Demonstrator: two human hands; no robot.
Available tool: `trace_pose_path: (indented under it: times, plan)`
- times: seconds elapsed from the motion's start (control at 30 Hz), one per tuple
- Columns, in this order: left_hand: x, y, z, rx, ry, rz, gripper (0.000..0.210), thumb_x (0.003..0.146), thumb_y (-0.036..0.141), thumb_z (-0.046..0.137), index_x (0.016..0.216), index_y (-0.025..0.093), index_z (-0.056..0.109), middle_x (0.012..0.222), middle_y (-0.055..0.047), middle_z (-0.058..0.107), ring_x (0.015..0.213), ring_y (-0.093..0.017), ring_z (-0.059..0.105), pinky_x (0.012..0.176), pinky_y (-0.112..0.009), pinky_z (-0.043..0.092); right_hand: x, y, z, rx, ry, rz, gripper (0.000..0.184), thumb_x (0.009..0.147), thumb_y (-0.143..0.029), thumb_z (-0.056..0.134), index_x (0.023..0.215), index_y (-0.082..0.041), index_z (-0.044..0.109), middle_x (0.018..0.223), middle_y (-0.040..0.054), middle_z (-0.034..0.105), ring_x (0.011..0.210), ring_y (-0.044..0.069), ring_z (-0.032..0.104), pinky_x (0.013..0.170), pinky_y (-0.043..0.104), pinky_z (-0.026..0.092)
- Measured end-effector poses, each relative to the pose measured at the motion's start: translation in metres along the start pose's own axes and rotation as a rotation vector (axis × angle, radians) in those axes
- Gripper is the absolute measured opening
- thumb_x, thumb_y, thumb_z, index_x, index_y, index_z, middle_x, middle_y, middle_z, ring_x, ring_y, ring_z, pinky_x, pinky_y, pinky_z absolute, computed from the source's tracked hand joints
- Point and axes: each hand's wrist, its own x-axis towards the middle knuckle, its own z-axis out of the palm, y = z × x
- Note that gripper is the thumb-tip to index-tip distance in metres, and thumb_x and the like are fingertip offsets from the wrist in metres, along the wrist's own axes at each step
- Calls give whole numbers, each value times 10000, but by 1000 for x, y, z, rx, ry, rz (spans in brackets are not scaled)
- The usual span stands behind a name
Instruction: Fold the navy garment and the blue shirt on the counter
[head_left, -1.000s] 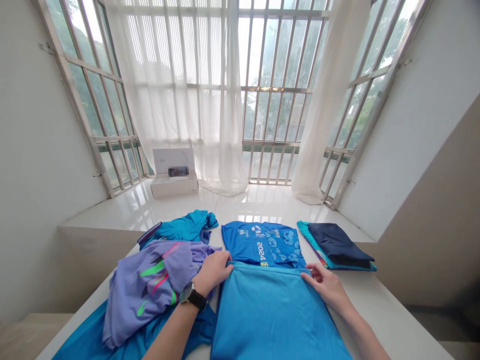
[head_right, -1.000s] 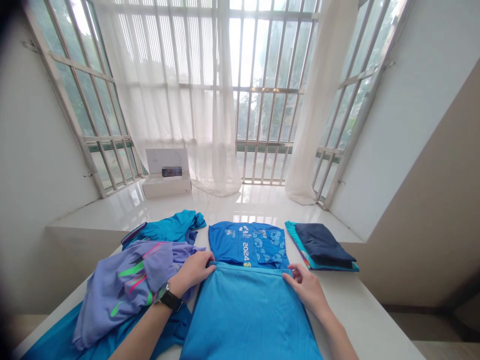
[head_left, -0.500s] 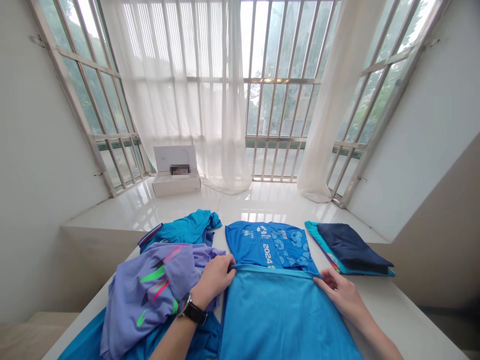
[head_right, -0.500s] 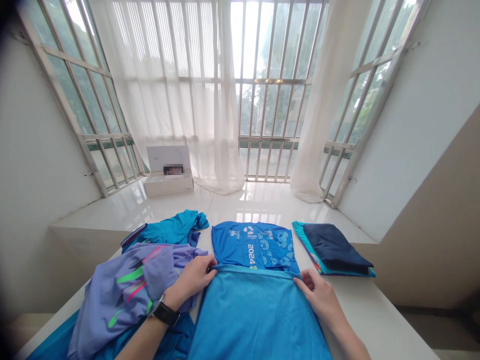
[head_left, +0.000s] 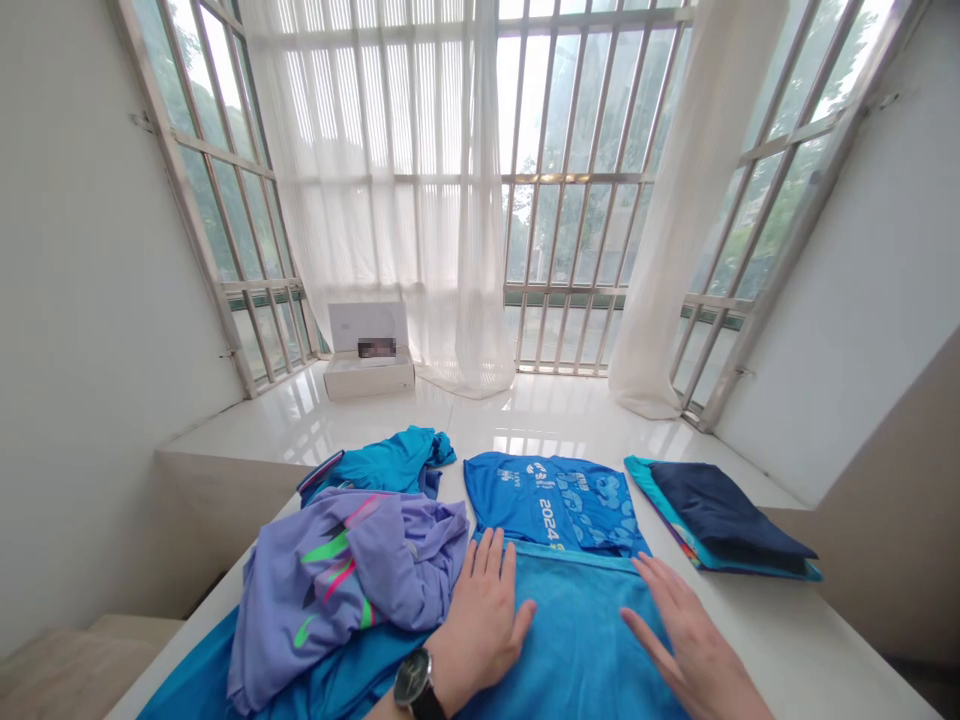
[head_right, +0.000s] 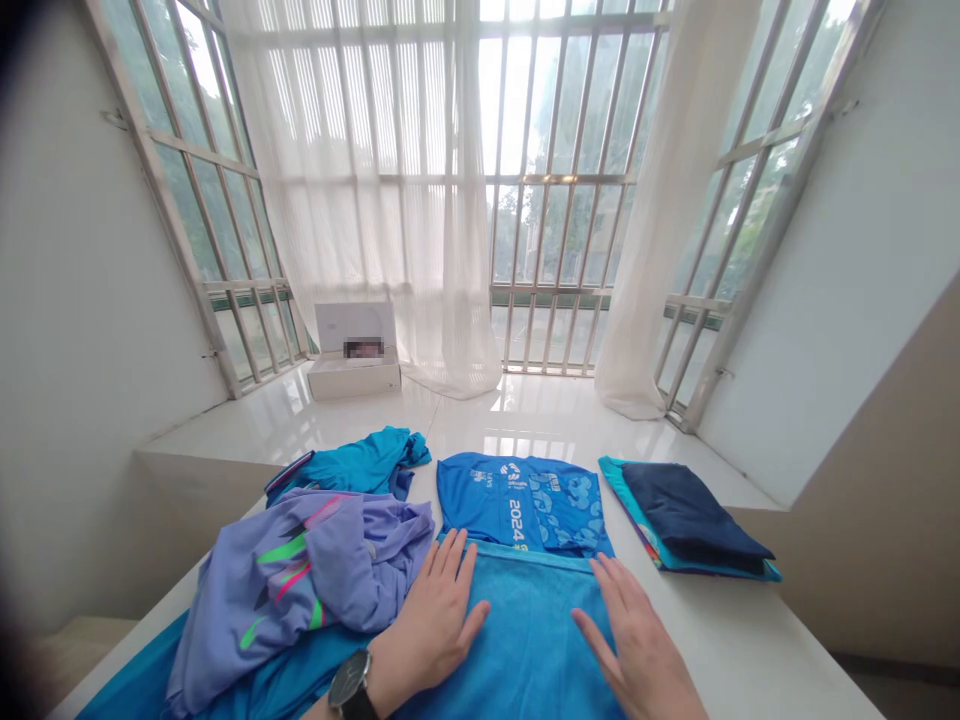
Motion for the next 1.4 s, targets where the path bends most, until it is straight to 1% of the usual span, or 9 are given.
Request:
trace_pose_path:
  times: [0.13, 0.23, 0.5, 0.9, 1.0, 1.13, 1.23, 1.3, 1.4]
  plan:
    - [-5, -5, 8, 9, -30, 2, 758, 980, 597, 329, 1583, 148, 227, 1657, -133, 129, 1525, -343, 90, 1237, -551, 91, -16, -10, 7, -140, -266, 31, 870, 867, -719, 369, 1512, -137, 409, 1601, 99, 337, 1475, 329, 310, 1214, 508, 310]
    - [-6, -6, 5, 12, -21, 0, 788, 969, 633, 314, 1587, 155, 212, 1659, -127, 117, 1527, -333, 77, 1239, -543, 89, -19, -10, 4, -208, -344, 55, 905, 883, -724, 303, 1552, -115, 310, 1628, 84, 243, 1500, 302, 236, 1240, 496, 243]
    - [-10, -2, 3, 29, -18, -48, 902, 942, 698, 281, 1580, 67, 187, 1651, -160, 114, 1527, -330, 76, 1248, -494, 96, -25, -5, 7, -204, -265, 49, 876, 906, -707, 321, 1551, -115, 299, 1624, 97, 254, 1495, 293, 258, 1237, 492, 254]
    - [-15, -2, 9, 137, 26, -33, 894, 946, 709, 276, 1578, 81, 205, 1647, -156, 128, 1523, -331, 113, 1240, -494, 150, -32, -3, 8, -220, -268, 52, 877, 905, -701, 323, 1547, -103, 304, 1631, 98, 250, 1499, 288, 257, 1242, 491, 240]
    - [-14, 0, 6, 191, 97, 18, 857, 960, 661, 335, 1567, 64, 239, 1638, -176, 170, 1516, -342, 147, 1234, -503, 169, -34, -2, 8, -183, -206, 49, 841, 910, -672, 346, 1522, -96, 374, 1605, 119, 331, 1474, 309, 322, 1222, 507, 291]
    - [-16, 14, -1, 230, 162, 202, 678, 1006, 525, 390, 1510, 73, 374, 1584, -181, 342, 1474, -325, 289, 1209, -479, 254, -35, -4, 3, -126, -93, 5, 674, 935, -578, 347, 1357, -115, 596, 1456, 152, 548, 1363, 314, 495, 1167, 485, 394]
    - [-31, 25, 1, 203, 166, 225, 546, 1019, 463, 412, 1418, 103, 507, 1481, -170, 503, 1377, -299, 452, 1151, -439, 362, -38, -8, -2, -110, -71, -28, 592, 954, -542, 339, 1275, -162, 661, 1360, 138, 631, 1273, 288, 584, 1127, 448, 449]
    - [-49, 25, 6, 187, 150, 212, 592, 1003, 510, 430, 1446, 119, 478, 1502, -165, 479, 1382, -306, 447, 1138, -438, 380, -42, -9, -6, -119, -110, -32, 601, 964, -545, 324, 1317, -173, 638, 1393, 120, 615, 1285, 278, 579, 1120, 441, 459]
    - [-76, 12, 17, 229, 119, 257, 784, 947, 643, 450, 1528, 125, 353, 1576, -171, 356, 1436, -335, 366, 1160, -459, 345, -54, -6, -13, -148, -213, -57, 696, 929, -622, 390, 1447, -174, 516, 1519, 90, 482, 1386, 308, 472, 1147, 491, 417]
